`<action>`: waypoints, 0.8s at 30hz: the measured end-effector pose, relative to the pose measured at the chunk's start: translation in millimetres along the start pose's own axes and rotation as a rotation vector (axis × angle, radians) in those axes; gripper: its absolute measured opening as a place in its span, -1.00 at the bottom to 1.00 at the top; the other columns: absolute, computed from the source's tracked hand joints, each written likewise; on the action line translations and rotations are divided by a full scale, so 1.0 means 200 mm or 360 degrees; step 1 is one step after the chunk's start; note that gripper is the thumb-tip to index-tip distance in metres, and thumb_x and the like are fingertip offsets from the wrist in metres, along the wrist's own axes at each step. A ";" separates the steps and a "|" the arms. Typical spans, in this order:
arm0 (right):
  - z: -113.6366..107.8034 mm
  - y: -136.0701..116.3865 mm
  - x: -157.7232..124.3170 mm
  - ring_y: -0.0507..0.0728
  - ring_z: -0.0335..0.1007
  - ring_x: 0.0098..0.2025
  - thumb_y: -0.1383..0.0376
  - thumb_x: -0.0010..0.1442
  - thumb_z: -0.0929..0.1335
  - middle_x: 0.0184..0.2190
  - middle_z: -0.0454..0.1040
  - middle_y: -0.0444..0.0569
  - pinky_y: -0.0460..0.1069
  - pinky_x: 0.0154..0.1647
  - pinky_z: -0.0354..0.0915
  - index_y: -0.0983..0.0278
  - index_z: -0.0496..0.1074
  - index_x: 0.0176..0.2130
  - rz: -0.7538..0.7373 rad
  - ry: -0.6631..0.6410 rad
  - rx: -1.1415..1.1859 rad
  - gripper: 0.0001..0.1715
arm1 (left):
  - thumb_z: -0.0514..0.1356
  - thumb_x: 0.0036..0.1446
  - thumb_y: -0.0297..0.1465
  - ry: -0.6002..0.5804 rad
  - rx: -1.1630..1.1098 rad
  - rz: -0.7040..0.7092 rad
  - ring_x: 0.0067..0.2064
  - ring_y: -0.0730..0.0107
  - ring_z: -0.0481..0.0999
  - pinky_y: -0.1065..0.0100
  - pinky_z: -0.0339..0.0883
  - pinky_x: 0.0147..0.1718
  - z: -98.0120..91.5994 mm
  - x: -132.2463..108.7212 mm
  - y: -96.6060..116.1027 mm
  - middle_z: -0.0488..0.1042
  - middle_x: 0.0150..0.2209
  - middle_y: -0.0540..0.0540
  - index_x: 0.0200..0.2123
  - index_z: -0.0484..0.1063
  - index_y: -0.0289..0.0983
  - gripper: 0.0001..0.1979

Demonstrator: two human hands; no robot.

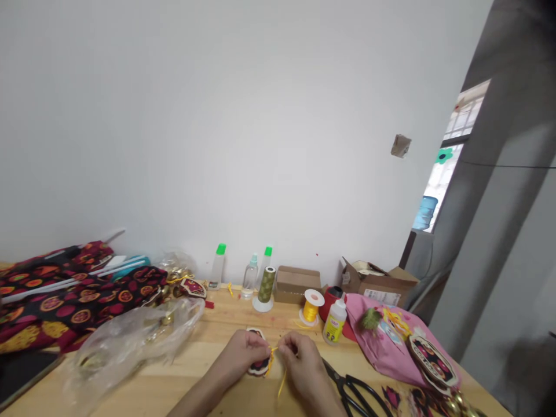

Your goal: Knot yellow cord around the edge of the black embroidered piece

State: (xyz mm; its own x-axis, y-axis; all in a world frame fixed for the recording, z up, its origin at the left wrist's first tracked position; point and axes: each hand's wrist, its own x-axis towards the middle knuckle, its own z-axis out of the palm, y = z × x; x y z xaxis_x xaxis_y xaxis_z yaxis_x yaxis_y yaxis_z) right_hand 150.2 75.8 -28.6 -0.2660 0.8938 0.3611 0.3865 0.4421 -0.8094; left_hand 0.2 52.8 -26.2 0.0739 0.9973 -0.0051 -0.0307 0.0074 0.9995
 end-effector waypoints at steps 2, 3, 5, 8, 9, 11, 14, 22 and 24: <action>0.01 -0.01 0.00 0.04 0.18 -0.49 0.36 -0.10 0.24 -0.59 0.32 -0.12 -0.11 -0.49 0.04 0.28 0.31 -0.58 -0.0008 0.0036 0.0008 -0.90 | 0.25 -0.39 -0.25 0.0010 0.0006 -0.0005 -0.66 0.56 0.15 0.50 -0.03 -0.63 0.00 -0.01 0.02 0.30 -0.75 0.04 -0.65 0.43 -0.43 -0.70; 0.02 -0.01 0.00 0.03 0.18 -0.50 0.36 -0.09 0.23 -0.59 0.32 -0.13 -0.12 -0.50 0.04 0.27 0.29 -0.58 0.0007 0.0033 0.0054 -0.91 | 0.25 -0.39 -0.25 0.0007 0.0017 0.0002 -0.66 0.56 0.15 0.50 -0.03 -0.63 0.01 -0.01 0.02 0.30 -0.74 0.03 -0.64 0.43 -0.43 -0.69; 0.04 -0.01 0.00 0.02 0.18 -0.53 0.36 -0.07 0.20 -0.62 0.29 -0.15 -0.12 -0.52 0.06 0.27 0.23 -0.57 0.0063 -0.0035 0.0245 -0.91 | 0.24 -0.37 -0.24 -0.0020 0.0042 0.0018 -0.65 0.57 0.15 0.51 -0.04 -0.63 0.01 -0.01 0.04 0.29 -0.74 0.04 -0.65 0.43 -0.43 -0.69; 0.08 0.01 0.01 -0.01 0.16 -0.62 0.33 -0.01 0.15 -0.66 0.25 -0.19 -0.14 -0.58 0.07 0.26 0.17 -0.52 0.0171 -0.0177 0.0564 -0.91 | 0.22 -0.34 -0.24 -0.0047 0.0084 0.0018 -0.67 0.58 0.11 0.51 -0.07 -0.64 0.02 -0.01 0.04 0.24 -0.76 0.07 -0.67 0.41 -0.42 -0.70; 0.08 0.01 0.01 -0.02 0.15 -0.63 0.33 -0.01 0.15 -0.66 0.24 -0.20 -0.14 -0.59 0.06 0.26 0.17 -0.51 0.0185 -0.0169 0.0593 -0.91 | 0.21 -0.33 -0.24 -0.0029 0.0110 0.0014 -0.67 0.58 0.10 0.51 -0.08 -0.65 0.03 -0.01 0.04 0.22 -0.77 0.09 -0.68 0.40 -0.42 -0.70; 0.09 0.02 0.02 -0.03 0.12 -0.61 0.34 -0.05 0.18 -0.65 0.22 -0.20 -0.15 -0.57 0.06 0.28 0.18 -0.53 0.0183 -0.0081 0.0538 -0.94 | 0.20 -0.32 -0.24 0.0024 0.0162 0.0025 -0.67 0.59 0.08 0.52 -0.10 -0.66 0.03 -0.01 0.03 0.17 -0.78 0.11 -0.70 0.36 -0.40 -0.71; 0.09 0.03 0.02 -0.03 0.09 -0.56 0.37 -0.11 0.21 -0.64 0.18 -0.20 -0.15 -0.54 0.05 0.30 0.20 -0.58 0.0239 0.0006 0.0433 -0.94 | 0.17 -0.30 -0.23 0.0045 0.0188 0.0051 -0.68 0.60 0.05 0.52 -0.14 -0.66 0.04 -0.01 0.04 0.12 -0.78 0.13 -0.75 0.29 -0.37 -0.70; 0.08 -0.01 0.02 -0.01 0.15 -0.56 0.31 -0.15 0.25 -0.63 0.29 -0.13 -0.13 -0.55 0.07 0.34 0.34 -0.54 0.0312 -0.0083 0.0484 -0.86 | 0.15 -0.28 -0.21 -0.0025 0.0199 0.0059 -0.68 0.61 -0.02 0.51 -0.21 -0.67 0.03 0.00 0.03 0.06 -0.78 0.14 -0.78 0.19 -0.33 -0.68; 0.08 -0.03 0.02 -0.05 0.07 -0.66 0.27 -0.14 0.24 -0.68 0.26 -0.16 -0.14 -0.64 0.02 0.36 0.35 -0.54 0.0430 -0.0145 0.0607 -0.80 | 0.16 -0.29 -0.19 -0.0031 0.0220 0.0057 -0.68 0.61 -0.03 0.50 -0.23 -0.67 0.03 0.00 0.03 0.04 -0.78 0.14 -0.79 0.18 -0.32 -0.66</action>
State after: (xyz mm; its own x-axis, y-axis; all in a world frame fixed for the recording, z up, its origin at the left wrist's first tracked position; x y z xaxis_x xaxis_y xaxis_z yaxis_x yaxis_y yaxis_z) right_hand 132.1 74.3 -29.8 -0.2837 0.9551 0.0859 0.1052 0.1200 -0.9872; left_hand 5.8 52.8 -20.9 0.0947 0.9950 0.0302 0.1035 -0.0400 0.9938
